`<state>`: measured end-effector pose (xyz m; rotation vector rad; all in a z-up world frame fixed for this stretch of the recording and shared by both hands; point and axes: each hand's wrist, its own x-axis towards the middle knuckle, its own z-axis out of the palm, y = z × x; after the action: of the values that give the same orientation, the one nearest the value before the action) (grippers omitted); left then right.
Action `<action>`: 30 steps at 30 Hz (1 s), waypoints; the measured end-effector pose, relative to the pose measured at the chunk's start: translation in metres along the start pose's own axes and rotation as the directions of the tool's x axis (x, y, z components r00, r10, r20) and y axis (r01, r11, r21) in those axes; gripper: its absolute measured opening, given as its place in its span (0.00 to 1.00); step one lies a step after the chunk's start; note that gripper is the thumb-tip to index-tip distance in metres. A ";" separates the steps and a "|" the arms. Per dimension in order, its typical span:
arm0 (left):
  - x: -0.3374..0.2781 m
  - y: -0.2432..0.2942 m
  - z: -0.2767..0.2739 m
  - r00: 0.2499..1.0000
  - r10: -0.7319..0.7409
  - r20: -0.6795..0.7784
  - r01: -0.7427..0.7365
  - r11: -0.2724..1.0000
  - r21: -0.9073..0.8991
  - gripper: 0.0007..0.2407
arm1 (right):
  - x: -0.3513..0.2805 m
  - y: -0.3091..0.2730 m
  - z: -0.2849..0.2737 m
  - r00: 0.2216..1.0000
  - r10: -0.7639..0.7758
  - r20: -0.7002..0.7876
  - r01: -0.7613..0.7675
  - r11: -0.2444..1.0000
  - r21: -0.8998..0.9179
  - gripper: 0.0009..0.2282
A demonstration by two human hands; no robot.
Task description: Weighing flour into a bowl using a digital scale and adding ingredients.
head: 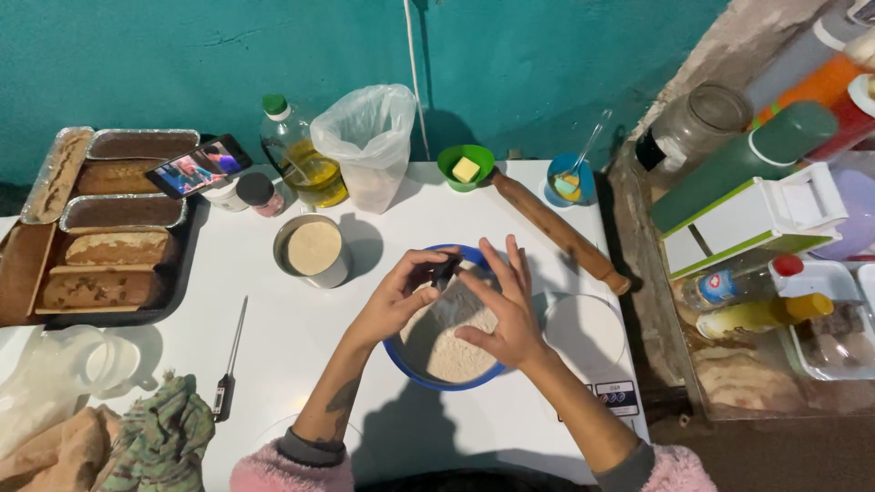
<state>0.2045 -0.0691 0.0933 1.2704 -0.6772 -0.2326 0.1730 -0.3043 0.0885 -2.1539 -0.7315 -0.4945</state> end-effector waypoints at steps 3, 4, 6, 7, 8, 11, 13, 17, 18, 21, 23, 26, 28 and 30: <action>-0.003 0.000 0.002 1.000 0.016 0.007 -0.016 0.999 -0.027 0.17 | -0.001 0.000 0.002 1.000 0.000 -0.020 -0.001 0.998 -0.064 0.35; 0.000 0.000 0.002 1.000 0.019 0.011 -0.018 1.000 -0.026 0.17 | 0.000 0.001 0.004 1.000 -0.001 -0.024 0.000 0.998 -0.067 0.35; 0.001 0.000 0.003 1.000 0.012 0.003 -0.012 0.998 -0.058 0.17 | -0.001 0.001 0.006 1.000 -0.015 -0.020 0.013 0.998 -0.063 0.34; -0.001 0.000 0.003 1.000 0.011 -0.002 -0.011 0.998 -0.057 0.17 | -0.001 0.000 0.007 1.000 -0.016 -0.017 0.015 0.998 -0.058 0.34; -0.003 -0.001 0.003 1.000 0.000 -0.009 0.000 0.999 -0.052 0.18 | -0.001 -0.002 0.009 0.999 -0.028 -0.020 0.027 0.997 -0.069 0.33; -0.004 -0.002 0.004 1.000 -0.009 -0.021 0.008 1.000 -0.027 0.18 | 0.001 -0.007 0.009 0.999 -0.040 -0.017 0.037 0.986 -0.163 0.33; -0.004 -0.002 0.003 1.000 -0.010 -0.025 0.010 1.000 -0.006 0.18 | 0.002 -0.015 0.011 0.999 -0.038 -0.014 0.033 0.970 -0.243 0.33; -0.008 -0.005 0.001 0.999 -0.032 -0.043 0.035 0.998 0.056 0.18 | -0.002 -0.026 0.016 0.999 0.030 -0.026 -0.037 0.939 -0.342 0.35; -0.011 -0.005 0.000 0.998 -0.043 -0.048 0.046 0.996 0.073 0.18 | -0.005 -0.028 0.018 0.997 0.062 -0.039 -0.072 0.940 -0.334 0.36; -0.010 -0.010 0.000 0.999 -0.034 -0.043 0.036 0.999 0.035 0.18 | -0.004 -0.022 0.019 0.997 0.074 -0.039 -0.082 0.948 -0.308 0.38; -0.012 -0.012 0.001 0.999 -0.033 -0.043 0.033 0.999 -0.008 0.18 | -0.006 -0.016 0.021 0.998 0.060 -0.026 -0.064 0.959 -0.278 0.38; -0.011 -0.018 0.000 0.997 -0.041 -0.069 0.036 0.997 -0.063 0.18 | -0.005 -0.006 0.021 0.999 0.031 -0.008 -0.032 0.980 -0.199 0.39; -0.010 -0.020 0.000 0.994 -0.056 -0.098 0.049 0.996 -0.080 0.19 | -0.006 -0.001 0.021 1.000 0.024 0.001 -0.024 0.989 -0.148 0.38; -0.007 -0.020 0.001 0.989 -0.073 -0.127 0.062 0.994 -0.085 0.20 | -0.010 0.005 0.021 0.999 0.033 0.018 -0.032 0.998 -0.053 0.35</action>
<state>0.2027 -0.0726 0.0726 1.2205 -0.5090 -0.2283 0.1710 -0.2940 0.0671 -2.2187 -0.7003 -0.4815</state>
